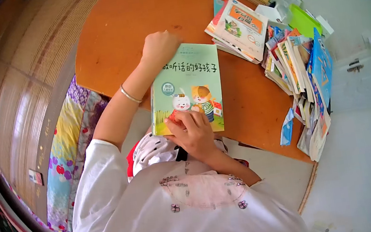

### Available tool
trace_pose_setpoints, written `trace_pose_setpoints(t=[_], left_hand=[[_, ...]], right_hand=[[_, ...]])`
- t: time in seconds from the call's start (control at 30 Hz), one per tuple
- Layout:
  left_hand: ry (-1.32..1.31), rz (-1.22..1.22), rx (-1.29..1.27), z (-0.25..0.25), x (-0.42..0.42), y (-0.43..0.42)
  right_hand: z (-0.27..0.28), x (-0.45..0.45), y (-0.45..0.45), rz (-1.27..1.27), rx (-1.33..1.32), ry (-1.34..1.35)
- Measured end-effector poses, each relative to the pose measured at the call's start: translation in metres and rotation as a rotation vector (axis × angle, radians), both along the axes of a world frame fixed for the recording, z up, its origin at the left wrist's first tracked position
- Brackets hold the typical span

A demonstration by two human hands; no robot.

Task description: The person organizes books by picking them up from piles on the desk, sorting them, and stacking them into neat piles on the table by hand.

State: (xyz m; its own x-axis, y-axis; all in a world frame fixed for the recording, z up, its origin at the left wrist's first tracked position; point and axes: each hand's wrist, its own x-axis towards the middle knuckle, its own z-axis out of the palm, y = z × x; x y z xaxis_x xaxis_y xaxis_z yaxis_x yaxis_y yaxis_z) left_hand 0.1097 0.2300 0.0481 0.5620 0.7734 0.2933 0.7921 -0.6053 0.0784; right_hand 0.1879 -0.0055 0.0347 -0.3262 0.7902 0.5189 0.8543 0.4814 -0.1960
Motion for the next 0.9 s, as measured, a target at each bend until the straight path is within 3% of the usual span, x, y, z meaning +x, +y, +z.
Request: trace_pose_setpoints(t=[0.1,0.13,0.2,0.23,0.3,0.4,0.43,0.47,0.5,0.57,0.63,0.67,0.7,0.8,0.87,0.9], left_hand=[[0.139,0.035,-0.113,0.014,0.002,-0.003],[0.149,0.017,-0.105,0.011,-0.002,-0.004],[-0.191,-0.054,0.068,0.007,-0.011,-0.003],[-0.184,-0.072,0.078,0.016,-0.013,-0.011],[-0.305,-0.034,-0.095,0.043,-0.023,-0.044],[-0.206,-0.066,-0.204,0.047,-0.041,-0.087],[-0.090,-0.117,-0.030,0.041,-0.046,-0.099],[0.028,-0.165,0.142,0.036,-0.050,-0.106],[0.029,-0.160,0.143,0.029,-0.052,-0.109],[-0.011,-0.130,-0.106,0.016,-0.053,-0.112],[-0.030,-0.128,-0.119,0.018,-0.054,-0.113],[-0.047,-0.132,-0.127,0.019,-0.055,-0.114],[-0.047,-0.121,-0.126,0.020,-0.057,-0.114],[-0.161,-0.149,0.039,0.027,-0.056,-0.113],[-0.945,-0.122,-0.645,0.032,-0.060,-0.120],[-0.949,-0.111,-0.647,0.034,-0.060,-0.124]], right_hand=[[0.042,0.009,0.005,0.022,-0.152,0.147],[0.045,0.023,0.013,0.036,-0.093,0.210],[0.049,0.066,0.044,-0.160,-0.029,0.033],[0.049,0.088,0.066,-0.244,0.018,0.027],[0.040,0.131,0.106,-0.438,0.033,-0.015],[0.010,0.178,0.149,-0.515,0.164,-0.155],[0.009,0.180,0.154,-0.548,0.186,-0.216],[0.006,0.182,0.153,-0.546,0.186,-0.213],[0.006,0.180,0.151,-0.519,0.109,-0.224],[0.008,0.182,0.151,-0.480,0.034,-0.241],[0.016,0.180,0.148,-0.437,0.082,-0.234],[0.031,0.179,0.139,-0.421,0.001,-0.077],[0.043,0.172,0.130,-0.362,0.103,-0.016],[0.072,0.135,0.087,-0.395,0.264,-0.124],[0.071,0.107,0.054,-0.300,0.353,-0.228],[0.068,0.094,0.038,-0.230,0.378,-0.293]])
